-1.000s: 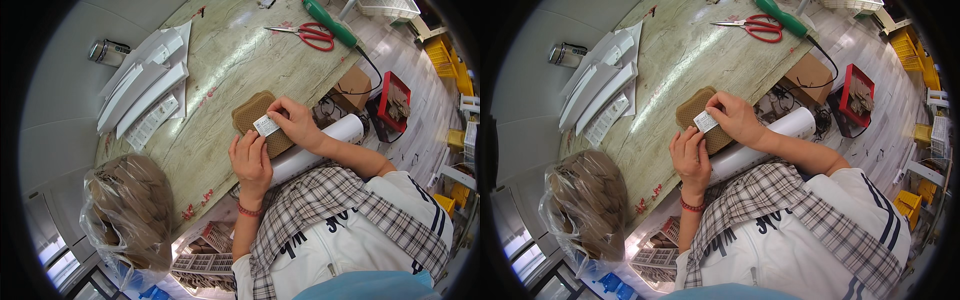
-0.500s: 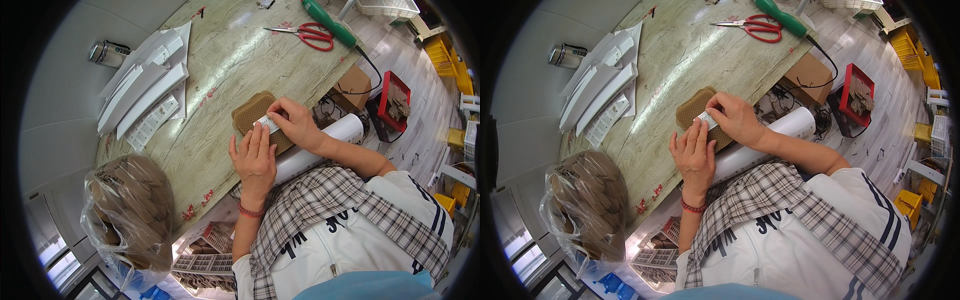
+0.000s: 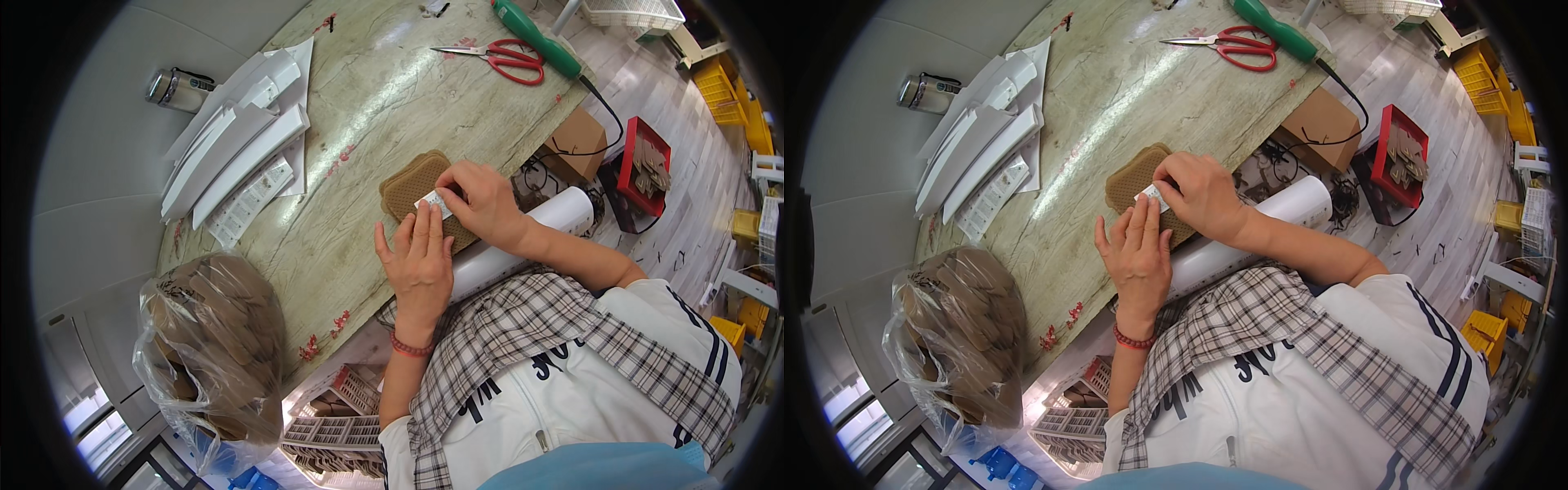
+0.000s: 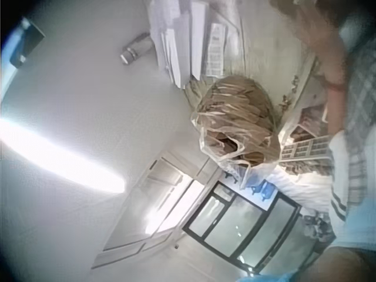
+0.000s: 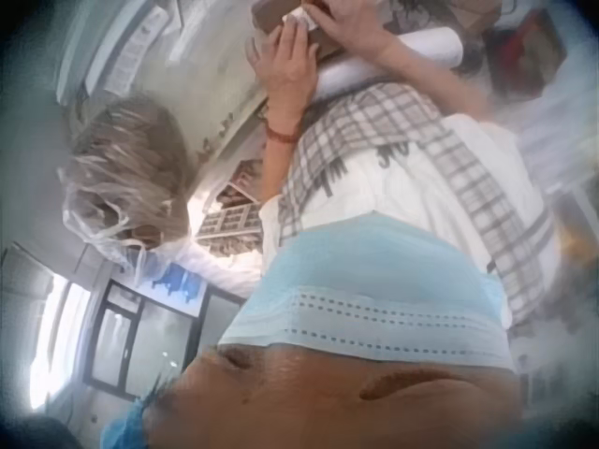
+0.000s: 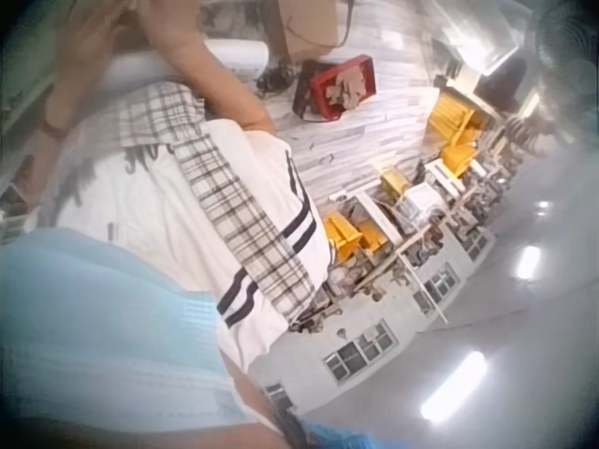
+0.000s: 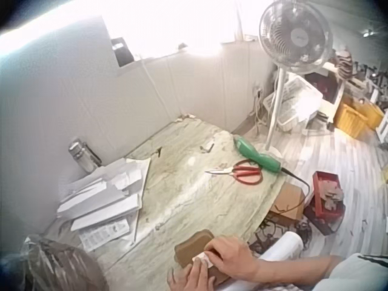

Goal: The person repeatedly peels small white labels from a roll and sticks them onto brown square pads on a table. The person handles the pads one at a time, places each labeled pad into a growing stack, and continues the process throughout the clip.

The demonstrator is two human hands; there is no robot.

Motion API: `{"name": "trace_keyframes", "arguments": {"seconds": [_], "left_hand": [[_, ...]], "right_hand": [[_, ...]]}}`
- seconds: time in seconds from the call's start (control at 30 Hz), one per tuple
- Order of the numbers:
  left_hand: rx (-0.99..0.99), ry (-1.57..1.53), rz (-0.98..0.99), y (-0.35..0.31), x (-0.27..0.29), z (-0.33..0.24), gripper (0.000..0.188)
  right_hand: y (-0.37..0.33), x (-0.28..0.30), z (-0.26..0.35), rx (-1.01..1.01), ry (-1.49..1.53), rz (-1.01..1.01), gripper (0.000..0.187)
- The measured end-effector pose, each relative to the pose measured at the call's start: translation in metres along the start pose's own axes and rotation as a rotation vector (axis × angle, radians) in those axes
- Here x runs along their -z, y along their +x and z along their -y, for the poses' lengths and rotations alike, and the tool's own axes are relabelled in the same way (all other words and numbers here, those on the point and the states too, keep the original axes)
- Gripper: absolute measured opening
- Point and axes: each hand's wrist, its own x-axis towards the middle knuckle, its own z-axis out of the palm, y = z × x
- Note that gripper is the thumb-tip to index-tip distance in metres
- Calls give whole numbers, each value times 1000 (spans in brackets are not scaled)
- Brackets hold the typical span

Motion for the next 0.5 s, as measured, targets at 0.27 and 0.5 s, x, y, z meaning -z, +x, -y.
{"name": "trace_keyframes", "arguments": {"seconds": [0.27,0.5], "left_hand": [[7,16,1,1,0,-3,49],[48,-16,-32,0,-5,0,52]], "right_hand": [[1,0,-9,30,-142,-40,45],[11,-6,-12,-163,107,10,32]]}}
